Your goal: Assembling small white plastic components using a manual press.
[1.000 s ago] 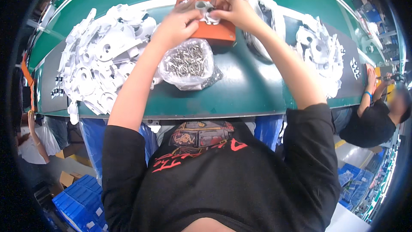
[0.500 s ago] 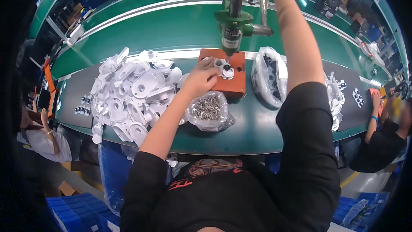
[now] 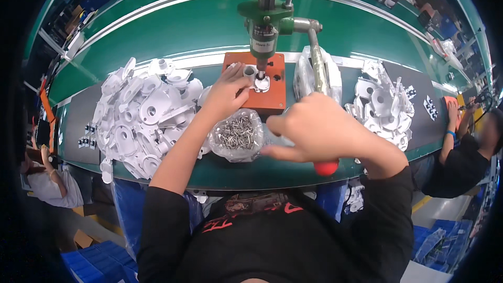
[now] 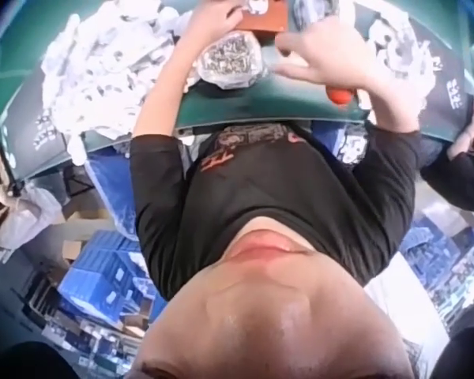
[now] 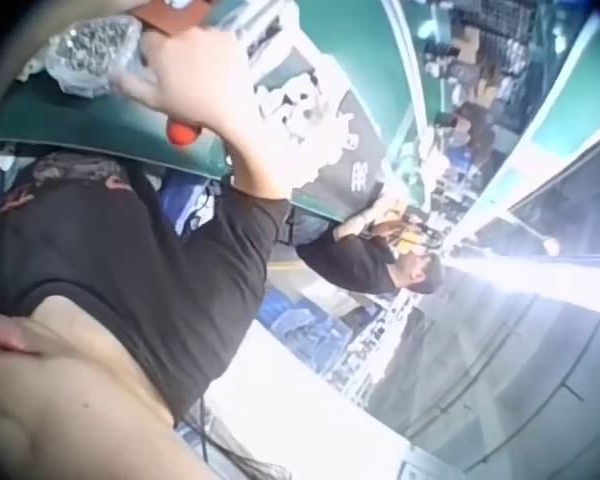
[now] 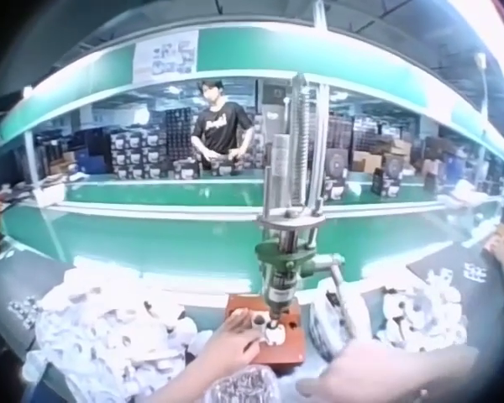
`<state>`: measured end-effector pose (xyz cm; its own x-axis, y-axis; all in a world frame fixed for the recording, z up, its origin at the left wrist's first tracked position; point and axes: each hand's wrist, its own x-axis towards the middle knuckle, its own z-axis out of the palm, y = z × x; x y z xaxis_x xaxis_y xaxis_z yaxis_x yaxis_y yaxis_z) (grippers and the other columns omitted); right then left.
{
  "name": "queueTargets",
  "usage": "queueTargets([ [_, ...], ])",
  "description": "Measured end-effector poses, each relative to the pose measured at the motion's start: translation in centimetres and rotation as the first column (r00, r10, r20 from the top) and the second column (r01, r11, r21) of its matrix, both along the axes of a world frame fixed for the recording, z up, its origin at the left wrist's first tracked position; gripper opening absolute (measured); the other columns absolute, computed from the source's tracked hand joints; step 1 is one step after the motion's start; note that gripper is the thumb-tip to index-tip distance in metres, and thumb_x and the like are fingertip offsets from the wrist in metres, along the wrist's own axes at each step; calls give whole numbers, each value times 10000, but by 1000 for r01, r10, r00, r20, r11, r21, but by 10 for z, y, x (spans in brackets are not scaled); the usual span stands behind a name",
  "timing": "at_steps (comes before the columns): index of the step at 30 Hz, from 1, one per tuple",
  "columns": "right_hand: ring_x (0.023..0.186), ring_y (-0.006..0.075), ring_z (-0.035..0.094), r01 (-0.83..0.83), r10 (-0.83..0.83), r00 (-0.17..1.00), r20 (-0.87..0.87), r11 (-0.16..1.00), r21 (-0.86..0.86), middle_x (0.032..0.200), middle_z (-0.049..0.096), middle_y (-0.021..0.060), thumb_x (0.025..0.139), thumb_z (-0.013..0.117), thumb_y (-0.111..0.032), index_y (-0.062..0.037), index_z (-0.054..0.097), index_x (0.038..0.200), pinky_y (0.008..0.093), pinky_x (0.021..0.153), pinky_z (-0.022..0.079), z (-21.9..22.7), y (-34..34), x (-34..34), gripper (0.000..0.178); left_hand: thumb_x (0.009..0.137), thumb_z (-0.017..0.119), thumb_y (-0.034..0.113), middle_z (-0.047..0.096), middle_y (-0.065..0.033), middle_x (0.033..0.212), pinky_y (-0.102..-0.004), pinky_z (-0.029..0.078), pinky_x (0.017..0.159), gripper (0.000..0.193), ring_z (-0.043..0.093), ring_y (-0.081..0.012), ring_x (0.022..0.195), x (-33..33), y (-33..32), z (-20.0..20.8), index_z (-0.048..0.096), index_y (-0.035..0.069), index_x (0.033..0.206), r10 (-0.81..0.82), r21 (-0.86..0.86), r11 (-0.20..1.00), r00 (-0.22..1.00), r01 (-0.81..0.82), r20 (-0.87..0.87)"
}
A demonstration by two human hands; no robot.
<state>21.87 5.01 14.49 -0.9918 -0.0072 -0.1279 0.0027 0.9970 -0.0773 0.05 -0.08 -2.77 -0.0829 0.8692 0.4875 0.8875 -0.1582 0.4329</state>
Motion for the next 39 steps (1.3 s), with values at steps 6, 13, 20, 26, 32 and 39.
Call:
queueTargets([
  [6, 421, 131, 503, -46, -249, 903, -351, 755, -654, 461, 477, 10, 819, 462, -568, 0, 630, 834, 255, 453, 427, 26, 37, 11, 593, 762, 568, 234, 441, -248, 1260, -420, 317, 1011, 359, 387, -393, 1206, 5, 5, 7, 527, 32, 1056, 31, -41, 999, 979, -23, 201],
  [13, 559, 106, 512, -426, -761, 577, -297, 29, -904, 694, 573, -11, 863, 532, -417, -138, 536, 830, 201, 517, 390, 39, 160, -42, 281, 750, 583, 423, 464, -190, 1177, -529, 267, 995, 581, 447, -356, 1128, -13, 40, 15, 417, 81, 1188, 19, -206, 978, 999, -11, 39],
  [20, 923, 146, 546, 105, -747, 546, -380, 512, -853, 1019, 575, 63, 870, 535, -255, -50, 524, 1142, 281, 820, 435, -31, 144, 19, 340, 694, 654, 455, 555, -142, 1022, -525, 332, 925, 563, 514, -319, 1051, -3, 35, 88, 453, 89, 1072, 161, -435, 853, 938, -289, -307],
  [26, 955, 331, 564, 741, -748, 614, -251, 656, -144, 995, 602, 193, 772, 623, -272, -19, 552, 1059, 399, 817, 443, -96, 133, 124, 389, 741, 660, 434, 533, -208, 1055, -406, 455, 790, 548, 561, -351, 921, -94, 38, 57, 469, 70, 1103, 580, 134, 814, 778, -565, -242],
  [32, 788, 324, 566, 687, -690, 696, -195, 720, -94, 840, 540, 151, 776, 594, -109, -109, 596, 1082, 406, 721, 446, -135, 130, 148, 306, 757, 630, 392, 551, -215, 1030, -441, 442, 820, 494, 556, -388, 953, -110, -7, 74, 492, 86, 1120, 412, -133, 897, 907, -421, -89],
  [39, 764, 345, 570, 780, -748, 553, -367, 620, -88, 847, 555, 154, 772, 565, -69, -14, 551, 828, 405, 694, 450, -137, 147, 143, 80, 720, 672, 262, 533, -150, 850, -403, 483, 678, 411, 585, -319, 789, -29, -110, 82, 513, 84, 1055, 143, -287, 907, 865, -309, -481],
])
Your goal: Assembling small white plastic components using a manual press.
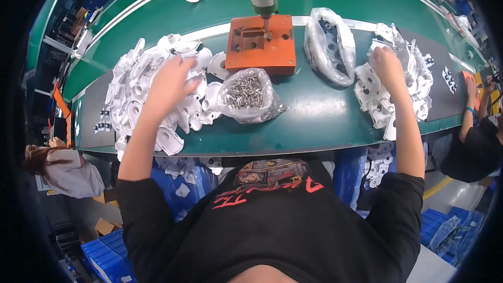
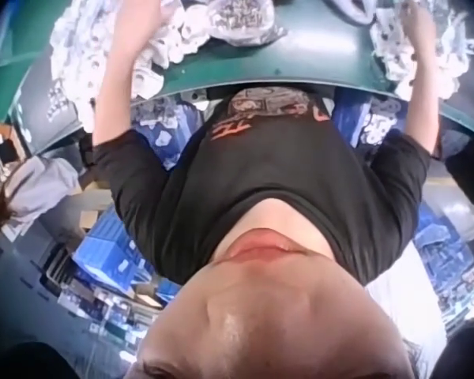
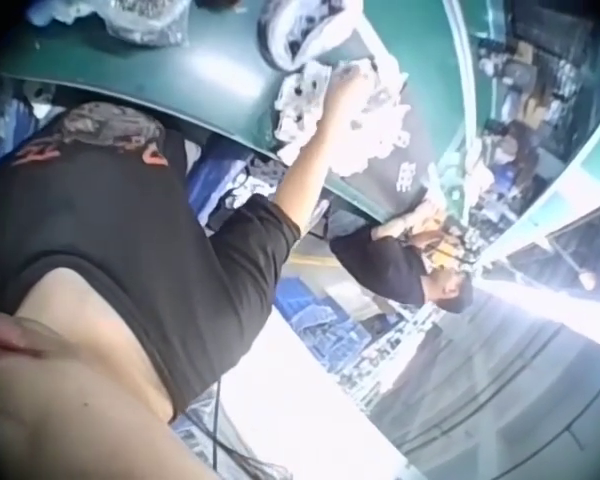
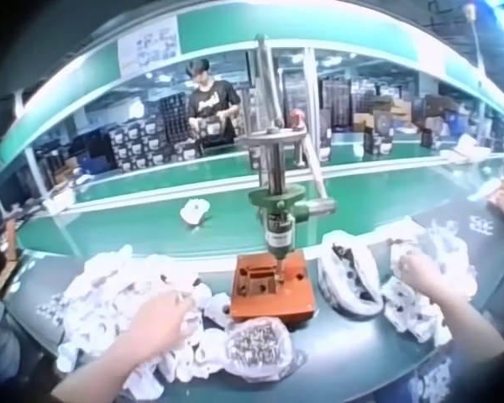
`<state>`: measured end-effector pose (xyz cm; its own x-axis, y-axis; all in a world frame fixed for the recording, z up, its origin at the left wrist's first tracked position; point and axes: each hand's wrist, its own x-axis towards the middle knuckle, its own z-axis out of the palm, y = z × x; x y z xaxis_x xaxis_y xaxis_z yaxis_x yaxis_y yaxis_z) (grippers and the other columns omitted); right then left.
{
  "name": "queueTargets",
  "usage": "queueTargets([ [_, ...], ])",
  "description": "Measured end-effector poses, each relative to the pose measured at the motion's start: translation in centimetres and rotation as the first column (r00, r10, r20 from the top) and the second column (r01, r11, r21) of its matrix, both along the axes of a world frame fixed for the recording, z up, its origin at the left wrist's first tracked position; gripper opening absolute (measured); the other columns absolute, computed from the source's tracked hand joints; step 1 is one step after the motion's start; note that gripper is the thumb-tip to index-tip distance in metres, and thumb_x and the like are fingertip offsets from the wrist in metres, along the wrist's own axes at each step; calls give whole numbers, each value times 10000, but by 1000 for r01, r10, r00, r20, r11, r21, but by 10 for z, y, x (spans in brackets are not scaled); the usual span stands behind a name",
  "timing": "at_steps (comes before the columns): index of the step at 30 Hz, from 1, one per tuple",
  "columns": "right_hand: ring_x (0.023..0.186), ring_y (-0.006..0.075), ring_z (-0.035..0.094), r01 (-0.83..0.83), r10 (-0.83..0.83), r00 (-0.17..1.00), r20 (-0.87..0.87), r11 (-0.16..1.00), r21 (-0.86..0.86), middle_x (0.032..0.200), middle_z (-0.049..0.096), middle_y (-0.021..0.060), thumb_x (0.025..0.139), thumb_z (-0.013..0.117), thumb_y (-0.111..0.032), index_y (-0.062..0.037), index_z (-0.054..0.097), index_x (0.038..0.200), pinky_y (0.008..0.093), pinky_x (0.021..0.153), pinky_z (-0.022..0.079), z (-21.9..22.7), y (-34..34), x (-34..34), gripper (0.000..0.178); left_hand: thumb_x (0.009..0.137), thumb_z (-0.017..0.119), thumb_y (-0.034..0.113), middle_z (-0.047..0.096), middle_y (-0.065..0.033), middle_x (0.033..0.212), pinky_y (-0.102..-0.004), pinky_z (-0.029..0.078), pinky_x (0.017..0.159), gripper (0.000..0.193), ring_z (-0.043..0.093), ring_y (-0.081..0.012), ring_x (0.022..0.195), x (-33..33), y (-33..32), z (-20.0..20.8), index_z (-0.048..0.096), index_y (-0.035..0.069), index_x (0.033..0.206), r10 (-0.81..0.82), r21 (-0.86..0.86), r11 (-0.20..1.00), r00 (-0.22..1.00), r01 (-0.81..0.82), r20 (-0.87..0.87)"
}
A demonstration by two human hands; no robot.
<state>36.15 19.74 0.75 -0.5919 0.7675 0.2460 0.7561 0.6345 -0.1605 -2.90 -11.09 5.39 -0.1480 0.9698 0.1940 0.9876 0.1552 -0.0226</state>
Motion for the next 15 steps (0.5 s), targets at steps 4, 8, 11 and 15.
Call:
queueTargets([
  [4, 743, 290, 560, -8, 18, 993, -114, 996, 89, 859, 571, 139, 789, 541, -27, -36, 569, 947, 360, 698, 446, 20, -5, -6, 160, 735, 662, 235, 516, -140, 850, -397, 494, 642, 404, 589, -310, 788, 43, -29, -13, 476, 84, 1061, 24, -168, 986, 990, -1, 139],
  [8, 786, 130, 510, -125, 119, 891, -437, 992, 16, 848, 520, 57, 882, 481, -49, -112, 498, 1223, 271, 727, 456, 40, -27, -20, 348, 787, 597, 171, 533, -146, 881, -414, 490, 661, 370, 590, -307, 803, 40, -34, -46, 431, 53, 1095, 52, -149, 989, 977, -21, 205],
  [11, 829, 100, 517, -380, 35, 620, -783, 887, -262, 1006, 514, 32, 913, 427, -82, -34, 491, 1215, 246, 743, 459, 43, -53, -23, 312, 828, 540, 147, 539, -168, 985, -426, 468, 734, 336, 575, -351, 822, 31, -32, -43, 451, 60, 1140, 166, -219, 972, 910, -86, 380],
  [15, 870, 120, 566, -627, -215, 340, -915, 673, -391, 1039, 547, 53, 922, 426, -99, -22, 478, 1192, 261, 740, 474, 10, -80, -38, 286, 811, 563, 152, 539, -168, 1006, -385, 449, 771, 327, 565, -329, 887, 22, -34, -27, 474, 56, 1111, 76, -137, 991, 857, -7, 510],
])
